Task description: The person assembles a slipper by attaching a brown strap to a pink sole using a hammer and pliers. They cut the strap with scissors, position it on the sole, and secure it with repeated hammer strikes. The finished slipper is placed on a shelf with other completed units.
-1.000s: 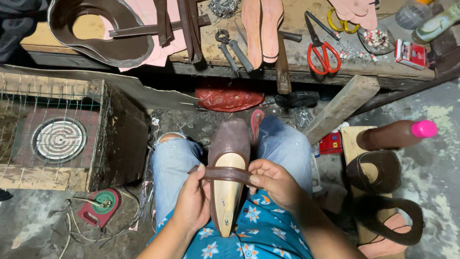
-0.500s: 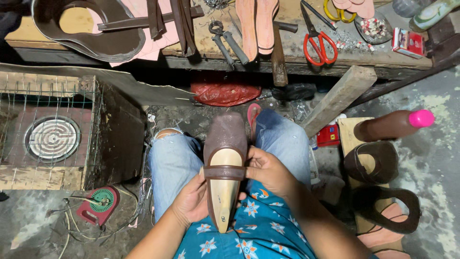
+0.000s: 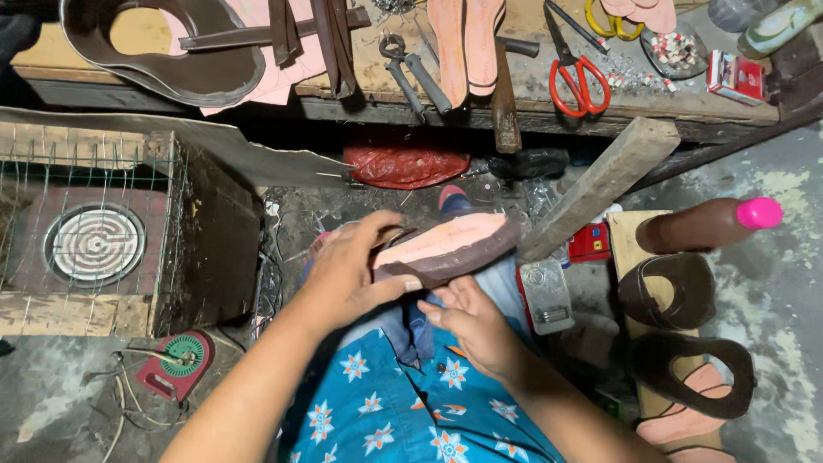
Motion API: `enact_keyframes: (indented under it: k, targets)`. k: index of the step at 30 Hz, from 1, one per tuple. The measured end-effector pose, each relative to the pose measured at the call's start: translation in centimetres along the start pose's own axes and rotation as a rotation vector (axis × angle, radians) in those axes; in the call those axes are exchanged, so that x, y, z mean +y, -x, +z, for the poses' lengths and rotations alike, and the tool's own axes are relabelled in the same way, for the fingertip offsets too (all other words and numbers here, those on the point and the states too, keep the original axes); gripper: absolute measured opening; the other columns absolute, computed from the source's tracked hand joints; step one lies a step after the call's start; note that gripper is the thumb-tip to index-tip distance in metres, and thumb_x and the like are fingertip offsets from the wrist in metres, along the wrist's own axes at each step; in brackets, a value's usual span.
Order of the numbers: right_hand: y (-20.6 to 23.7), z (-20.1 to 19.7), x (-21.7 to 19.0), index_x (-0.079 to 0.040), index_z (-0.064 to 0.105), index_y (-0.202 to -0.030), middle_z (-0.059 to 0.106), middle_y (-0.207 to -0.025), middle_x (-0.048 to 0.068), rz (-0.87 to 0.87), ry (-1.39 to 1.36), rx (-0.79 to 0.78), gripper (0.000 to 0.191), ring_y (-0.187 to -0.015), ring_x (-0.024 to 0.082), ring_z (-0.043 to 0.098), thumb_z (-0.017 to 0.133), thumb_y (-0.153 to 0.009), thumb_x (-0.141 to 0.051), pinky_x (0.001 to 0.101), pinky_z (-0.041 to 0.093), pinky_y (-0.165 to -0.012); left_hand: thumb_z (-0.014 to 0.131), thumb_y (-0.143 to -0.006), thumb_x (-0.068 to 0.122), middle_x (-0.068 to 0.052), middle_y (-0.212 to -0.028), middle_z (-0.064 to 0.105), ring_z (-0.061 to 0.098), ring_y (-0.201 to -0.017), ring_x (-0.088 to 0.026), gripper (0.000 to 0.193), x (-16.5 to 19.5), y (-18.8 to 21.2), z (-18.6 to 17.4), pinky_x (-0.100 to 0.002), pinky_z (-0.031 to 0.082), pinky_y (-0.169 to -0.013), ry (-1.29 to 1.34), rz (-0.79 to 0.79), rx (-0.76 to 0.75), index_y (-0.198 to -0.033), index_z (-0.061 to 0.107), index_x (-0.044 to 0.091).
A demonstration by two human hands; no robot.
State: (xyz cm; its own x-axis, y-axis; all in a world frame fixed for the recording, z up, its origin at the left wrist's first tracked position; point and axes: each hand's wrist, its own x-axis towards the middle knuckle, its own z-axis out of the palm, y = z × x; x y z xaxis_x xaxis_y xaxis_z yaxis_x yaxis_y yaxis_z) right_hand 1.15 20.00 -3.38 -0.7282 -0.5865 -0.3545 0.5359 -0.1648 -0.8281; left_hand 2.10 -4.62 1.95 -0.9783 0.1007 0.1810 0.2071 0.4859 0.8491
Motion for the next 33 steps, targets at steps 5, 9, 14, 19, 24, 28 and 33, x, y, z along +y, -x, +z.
enact_keyframes:
  k: [5,9,14,19,24,28,33]
  targets:
    - [-0.4,-0.2,2.2,0.005,0.047,-0.134,0.056,-0.136,0.012,0.266,-0.042,0.037,0.042,-0.136,0.023,0.056,0.052,-0.093,-0.002,0.0398,0.052,-0.107,0.089,-0.061,0.039,-0.018,-0.098,0.067,0.06,-0.103,-0.041,0.079,1.9,-0.9,0.6,-0.048,0.044,-0.09,-0.468,0.135,-0.068,-0.129,0.057,0.014]
    - [1.5,-0.8,-1.8,0.0,0.069,-0.118,0.076,-0.111,0.013,0.15,0.755,-0.093,0.028,-0.103,0.027,0.074,0.06,-0.094,-0.011,0.0334,0.058,-0.089,0.087,-0.067,0.041,-0.014,-0.099,0.068,0.061,-0.097,-0.036,0.081,1.7,0.4,1.5,-0.049,0.044,-0.087,-0.392,0.094,-0.069,-0.132,0.054,0.006]
    - [-3.0,-1.2,-7.3,-0.001,0.07,-0.113,0.071,-0.109,0.016,-0.763,1.289,-0.031,0.029,-0.103,0.033,0.068,0.066,-0.085,-0.007,0.0401,0.052,-0.091,0.086,-0.069,0.038,-0.016,-0.1,0.065,0.059,-0.094,-0.037,0.077,0.9,1.5,2.3,-0.046,0.045,-0.084,-0.355,0.177,0.026,-0.13,0.054,0.004]
    - [-6.4,-1.0,-7.4,-0.004,0.073,-0.105,0.074,-0.103,0.01,-0.545,1.17,-0.226,0.02,-0.099,0.027,0.072,0.065,-0.087,-0.008,0.035,0.056,-0.086,0.085,-0.069,0.034,-0.016,-0.114,0.065,0.06,-0.11,-0.036,0.072,1.2,2.3,3.1,-0.05,0.042,-0.097,-0.357,0.219,0.101,-0.126,0.054,0.002]
    - [-6.4,-1.0,-6.5,-0.004,0.072,-0.105,0.073,-0.102,0.011,-0.54,1.122,-0.158,0.017,-0.095,0.027,0.072,0.065,-0.091,-0.01,0.0339,0.056,-0.084,0.083,-0.07,0.028,-0.012,-0.125,0.065,0.058,-0.121,-0.034,0.038,1.8,3.5,3.9,-0.055,0.034,-0.105,-0.37,0.185,0.234,-0.099,0.066,0.01]
    - [-6.5,-1.0,-6.0,-0.002,0.073,-0.103,0.073,-0.103,0.012,-0.619,1.106,-0.123,0.016,-0.096,0.027,0.071,0.066,-0.091,-0.01,0.0346,0.055,-0.085,0.082,-0.075,0.025,-0.011,-0.125,0.065,0.06,-0.119,-0.031,0.022,1.6,4.1,4.0,-0.052,0.035,-0.105,-0.296,0.183,0.21,-0.089,0.07,0.012]
    - [-6.1,-1.2,-5.4,-0.003,0.074,-0.101,0.074,-0.102,0.011,-0.637,1.114,-0.095,0.014,-0.097,0.027,0.072,0.067,-0.091,-0.01,0.0357,0.056,-0.087,0.083,-0.074,0.025,-0.011,-0.121,0.065,0.06,-0.116,-0.031,0.02,1.3,4.1,3.8,-0.053,0.036,-0.104,-0.294,0.211,0.203,-0.086,0.072,0.013]
